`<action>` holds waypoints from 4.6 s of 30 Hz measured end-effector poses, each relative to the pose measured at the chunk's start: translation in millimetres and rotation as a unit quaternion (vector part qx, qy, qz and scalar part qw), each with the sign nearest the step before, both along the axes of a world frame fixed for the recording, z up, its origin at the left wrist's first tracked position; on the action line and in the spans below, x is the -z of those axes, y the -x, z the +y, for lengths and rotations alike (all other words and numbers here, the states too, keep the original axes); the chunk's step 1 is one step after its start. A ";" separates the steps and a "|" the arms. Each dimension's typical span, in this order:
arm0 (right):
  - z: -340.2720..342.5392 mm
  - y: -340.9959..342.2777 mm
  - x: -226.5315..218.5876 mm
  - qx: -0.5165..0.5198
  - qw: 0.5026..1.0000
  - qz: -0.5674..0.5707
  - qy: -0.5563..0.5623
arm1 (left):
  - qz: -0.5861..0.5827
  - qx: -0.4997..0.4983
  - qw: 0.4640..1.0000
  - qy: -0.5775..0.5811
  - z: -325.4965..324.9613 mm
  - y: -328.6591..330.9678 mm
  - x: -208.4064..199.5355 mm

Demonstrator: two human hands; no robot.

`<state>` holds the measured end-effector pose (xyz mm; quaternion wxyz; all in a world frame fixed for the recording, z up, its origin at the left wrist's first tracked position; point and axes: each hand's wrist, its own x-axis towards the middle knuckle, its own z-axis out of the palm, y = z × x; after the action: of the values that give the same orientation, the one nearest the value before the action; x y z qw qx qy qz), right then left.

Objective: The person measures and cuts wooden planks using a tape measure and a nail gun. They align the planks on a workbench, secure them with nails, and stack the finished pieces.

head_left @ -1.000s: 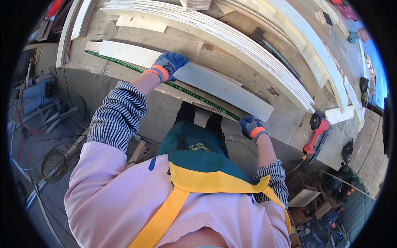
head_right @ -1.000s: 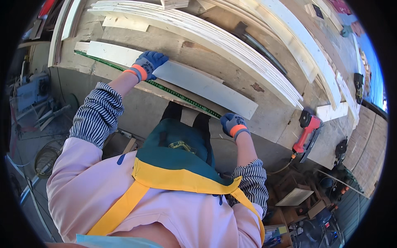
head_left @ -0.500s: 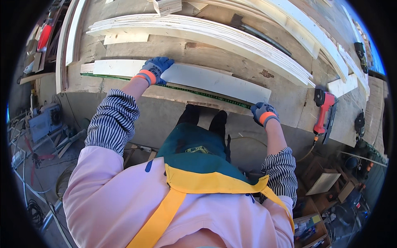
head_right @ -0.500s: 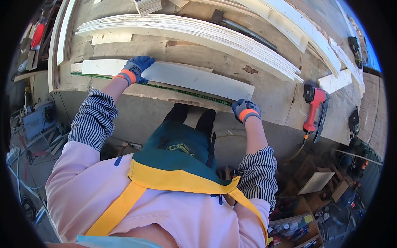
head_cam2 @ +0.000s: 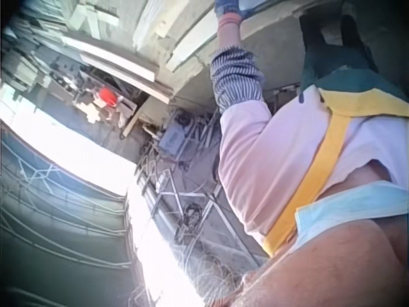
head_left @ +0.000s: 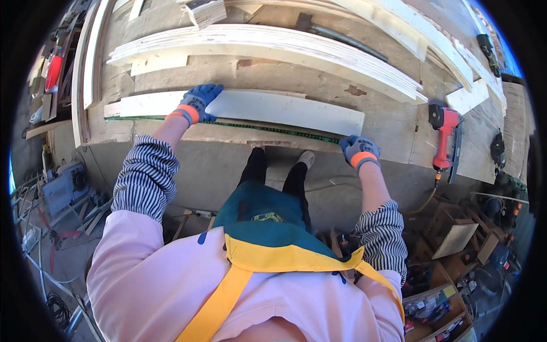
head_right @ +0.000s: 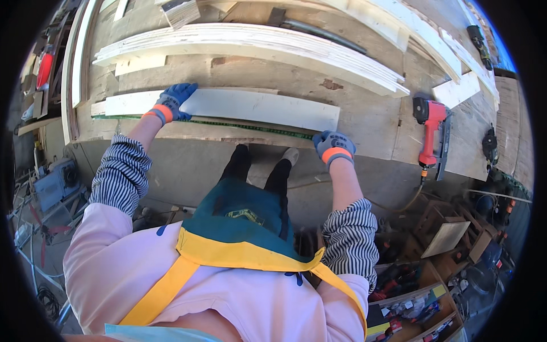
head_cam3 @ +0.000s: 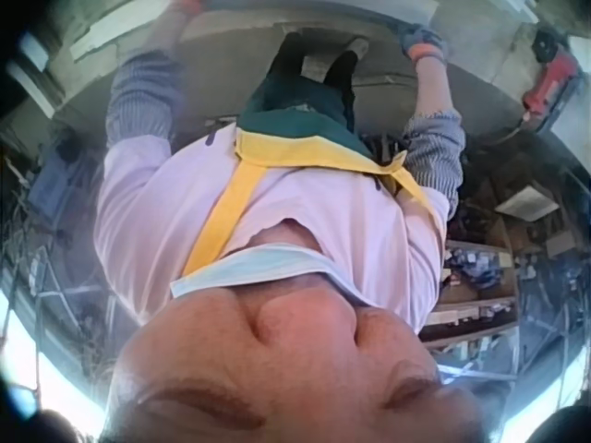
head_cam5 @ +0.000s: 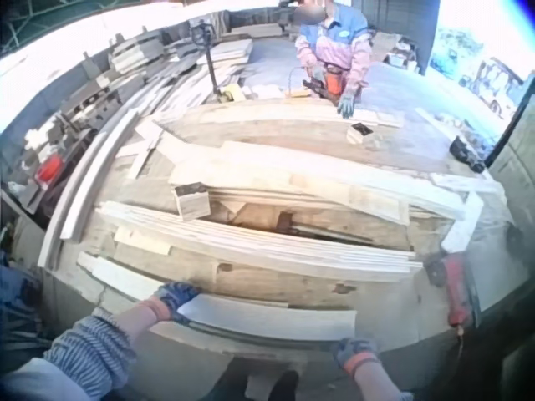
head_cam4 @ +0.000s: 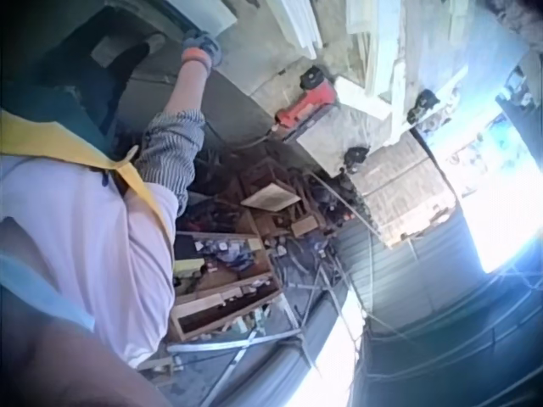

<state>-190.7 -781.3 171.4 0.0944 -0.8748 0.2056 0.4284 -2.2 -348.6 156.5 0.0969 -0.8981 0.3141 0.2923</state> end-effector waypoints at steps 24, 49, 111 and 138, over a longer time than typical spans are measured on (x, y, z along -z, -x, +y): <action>-8.9 7.2 16.4 0.016 0.999 -0.023 -0.023 | -0.018 0.002 0.999 0.037 3.3 2.1 2.1; -0.2 -4.8 -11.0 0.023 0.999 0.034 0.006 | -0.011 0.082 0.990 0.115 -141.9 51.9 4.3; -17.0 -39.1 -14.4 0.022 0.999 0.035 -0.005 | 0.005 0.028 0.999 0.026 -82.8 8.5 3.8; -24.0 -34.4 1.2 -0.002 1.000 -0.005 -0.018 | -0.056 0.065 0.996 0.009 -91.5 6.9 -3.2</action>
<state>-156.3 -805.3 170.2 0.1099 -0.8757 0.1953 0.4277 -9.1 -440.1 159.7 0.1256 -0.8914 0.3687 0.2318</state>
